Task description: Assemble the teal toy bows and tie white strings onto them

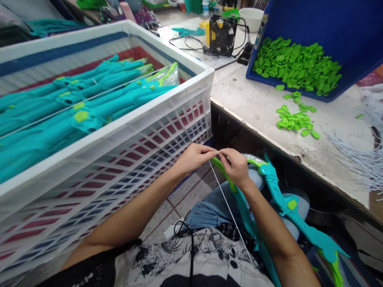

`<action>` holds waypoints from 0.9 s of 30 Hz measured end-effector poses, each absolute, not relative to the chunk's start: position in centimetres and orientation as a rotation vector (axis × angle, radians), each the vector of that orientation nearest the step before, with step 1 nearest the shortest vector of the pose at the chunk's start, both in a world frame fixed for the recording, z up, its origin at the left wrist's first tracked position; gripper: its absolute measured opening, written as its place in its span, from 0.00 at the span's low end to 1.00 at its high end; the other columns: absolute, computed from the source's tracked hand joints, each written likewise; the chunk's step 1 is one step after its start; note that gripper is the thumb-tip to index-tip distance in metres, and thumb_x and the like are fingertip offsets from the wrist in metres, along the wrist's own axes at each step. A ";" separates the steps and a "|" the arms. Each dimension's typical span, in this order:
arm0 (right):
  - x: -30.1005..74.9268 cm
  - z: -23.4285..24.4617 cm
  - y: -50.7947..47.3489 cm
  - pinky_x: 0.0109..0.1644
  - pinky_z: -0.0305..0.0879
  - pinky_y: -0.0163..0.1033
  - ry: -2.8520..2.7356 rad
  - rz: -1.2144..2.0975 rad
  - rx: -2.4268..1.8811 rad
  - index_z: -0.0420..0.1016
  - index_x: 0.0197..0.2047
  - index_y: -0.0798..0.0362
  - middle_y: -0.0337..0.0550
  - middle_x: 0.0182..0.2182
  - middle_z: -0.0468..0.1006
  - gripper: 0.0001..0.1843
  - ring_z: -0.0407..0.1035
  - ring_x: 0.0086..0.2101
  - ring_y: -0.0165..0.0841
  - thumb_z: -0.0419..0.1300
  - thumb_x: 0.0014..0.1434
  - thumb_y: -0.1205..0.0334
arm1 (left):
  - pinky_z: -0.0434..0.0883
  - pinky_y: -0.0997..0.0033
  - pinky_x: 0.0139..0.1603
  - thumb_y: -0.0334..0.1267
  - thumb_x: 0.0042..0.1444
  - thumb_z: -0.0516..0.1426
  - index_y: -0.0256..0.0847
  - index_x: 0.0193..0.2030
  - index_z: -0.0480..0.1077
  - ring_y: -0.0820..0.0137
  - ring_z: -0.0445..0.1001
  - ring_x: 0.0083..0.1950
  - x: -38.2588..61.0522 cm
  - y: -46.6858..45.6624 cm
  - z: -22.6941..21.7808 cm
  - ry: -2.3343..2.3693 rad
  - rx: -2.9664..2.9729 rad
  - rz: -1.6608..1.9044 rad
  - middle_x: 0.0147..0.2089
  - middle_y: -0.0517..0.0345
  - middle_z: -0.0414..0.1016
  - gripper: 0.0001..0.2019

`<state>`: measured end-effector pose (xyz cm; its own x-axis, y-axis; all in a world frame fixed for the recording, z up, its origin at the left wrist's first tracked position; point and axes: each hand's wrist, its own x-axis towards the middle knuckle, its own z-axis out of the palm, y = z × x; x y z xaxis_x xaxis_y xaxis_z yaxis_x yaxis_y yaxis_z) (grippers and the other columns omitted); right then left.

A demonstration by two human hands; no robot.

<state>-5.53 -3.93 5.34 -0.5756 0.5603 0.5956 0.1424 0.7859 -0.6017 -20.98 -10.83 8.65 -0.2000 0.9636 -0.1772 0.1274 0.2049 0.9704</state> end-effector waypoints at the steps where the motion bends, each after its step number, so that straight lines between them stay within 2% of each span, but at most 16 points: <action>1: -5.6 5.1 -3.9 0.38 0.66 0.37 -2.161 0.576 -0.523 0.72 0.33 0.53 0.43 0.29 0.77 0.11 0.70 0.31 0.32 0.51 0.65 0.63 | 0.69 0.72 0.38 0.41 0.50 0.59 0.40 0.31 0.80 0.69 0.75 0.33 -20.9 -10.9 8.4 1.570 1.100 1.116 0.31 0.58 0.80 0.09; 5: -6.2 4.1 -4.1 0.36 0.63 0.38 -2.149 0.434 -0.698 0.70 0.30 0.53 0.42 0.26 0.74 0.10 0.67 0.29 0.33 0.51 0.63 0.64 | 0.69 0.74 0.35 0.40 0.50 0.58 0.38 0.28 0.79 0.69 0.74 0.31 -20.1 -10.9 8.0 1.690 1.143 1.148 0.29 0.58 0.80 0.10; 8: -6.1 4.1 -4.4 0.35 0.63 0.37 -2.091 0.537 -0.804 0.69 0.30 0.52 0.40 0.26 0.73 0.09 0.67 0.28 0.32 0.52 0.61 0.65 | 0.69 0.75 0.33 0.40 0.50 0.59 0.38 0.29 0.78 0.70 0.75 0.32 -19.4 -11.1 8.0 1.718 1.131 1.234 0.29 0.57 0.79 0.09; 10: -4.4 4.3 -4.5 0.38 0.65 0.37 -2.073 0.650 -0.809 0.71 0.34 0.52 0.40 0.29 0.75 0.08 0.69 0.31 0.32 0.53 0.62 0.63 | 0.68 0.76 0.29 0.41 0.50 0.59 0.38 0.36 0.77 0.69 0.75 0.33 -19.2 -11.9 7.8 1.660 1.048 1.317 0.35 0.55 0.79 0.10; 12: -0.6 4.1 -4.6 0.43 0.66 0.39 -2.054 0.615 -0.875 0.72 0.38 0.51 0.42 0.34 0.76 0.07 0.70 0.37 0.34 0.54 0.63 0.60 | 0.67 0.78 0.25 0.43 0.52 0.59 0.39 0.42 0.75 0.69 0.76 0.35 -19.1 -13.6 7.1 1.625 0.867 1.484 0.43 0.52 0.77 0.14; 13: 1.9 3.8 -4.8 0.46 0.66 0.42 -2.053 0.525 -0.956 0.72 0.40 0.51 0.45 0.37 0.76 0.08 0.69 0.40 0.36 0.54 0.63 0.58 | 0.66 0.78 0.23 0.44 0.53 0.58 0.40 0.43 0.73 0.69 0.77 0.35 -19.1 -14.7 6.5 1.647 0.761 1.581 0.43 0.52 0.77 0.13; 15: 7.6 2.5 -5.6 0.51 0.63 0.49 -2.084 0.276 -1.192 0.72 0.45 0.53 0.50 0.41 0.74 0.13 0.67 0.44 0.42 0.55 0.63 0.54 | 0.65 0.79 0.22 0.42 0.55 0.57 0.40 0.39 0.72 0.70 0.76 0.32 -18.8 -17.5 4.8 1.767 0.689 1.654 0.37 0.55 0.76 0.09; 17: 12.9 0.8 -7.1 0.51 0.62 0.54 -2.184 0.072 -1.454 0.71 0.50 0.55 0.57 0.45 0.71 0.21 0.64 0.47 0.48 0.56 0.61 0.49 | 0.69 0.76 0.26 0.37 0.57 0.56 0.40 0.35 0.73 0.71 0.74 0.30 -17.8 -20.0 2.9 1.829 1.009 1.450 0.30 0.57 0.74 0.06; 18: 14.9 -0.1 -7.9 0.50 0.62 0.56 -2.248 0.008 -1.558 0.69 0.52 0.56 0.60 0.47 0.69 0.24 0.63 0.48 0.50 0.57 0.60 0.48 | 0.72 0.73 0.31 0.35 0.57 0.55 0.40 0.36 0.73 0.70 0.75 0.33 -16.9 -21.0 1.8 1.756 1.282 1.305 0.32 0.55 0.75 0.06; 20: 17.5 -1.7 -9.2 0.49 0.62 0.57 -2.360 -0.049 -1.687 0.68 0.55 0.57 0.63 0.49 0.67 0.25 0.61 0.50 0.53 0.58 0.58 0.51 | 0.74 0.63 0.47 0.30 0.58 0.53 0.41 0.44 0.74 0.64 0.75 0.47 -14.3 -21.8 -0.2 1.452 1.826 1.041 0.43 0.49 0.77 0.11; 22: 18.5 -2.5 -9.4 0.49 0.63 0.57 -2.414 -0.015 -1.724 0.67 0.55 0.57 0.62 0.50 0.67 0.23 0.61 0.50 0.53 0.60 0.56 0.59 | 0.67 0.52 0.59 0.28 0.57 0.52 0.42 0.52 0.71 0.57 0.67 0.61 -11.2 -21.0 -2.0 1.162 2.227 0.871 0.55 0.45 0.72 0.17; 24: 18.9 -2.2 -8.5 0.52 0.63 0.56 -2.406 0.128 -1.722 0.69 0.54 0.57 0.61 0.49 0.69 0.24 0.62 0.50 0.51 0.60 0.53 0.65 | 0.62 0.46 0.62 0.27 0.57 0.53 0.42 0.53 0.71 0.55 0.61 0.64 -8.3 -19.2 -3.4 1.062 2.472 0.766 0.56 0.44 0.70 0.18; 27: 20.1 -0.2 -6.0 0.53 0.64 0.50 -2.338 0.600 -1.690 0.70 0.52 0.55 0.53 0.46 0.73 0.22 0.67 0.46 0.45 0.59 0.51 0.66 | 0.64 0.48 0.59 0.30 0.59 0.52 0.40 0.46 0.72 0.56 0.67 0.57 -5.5 -16.1 -4.0 1.057 2.639 0.642 0.51 0.44 0.72 0.11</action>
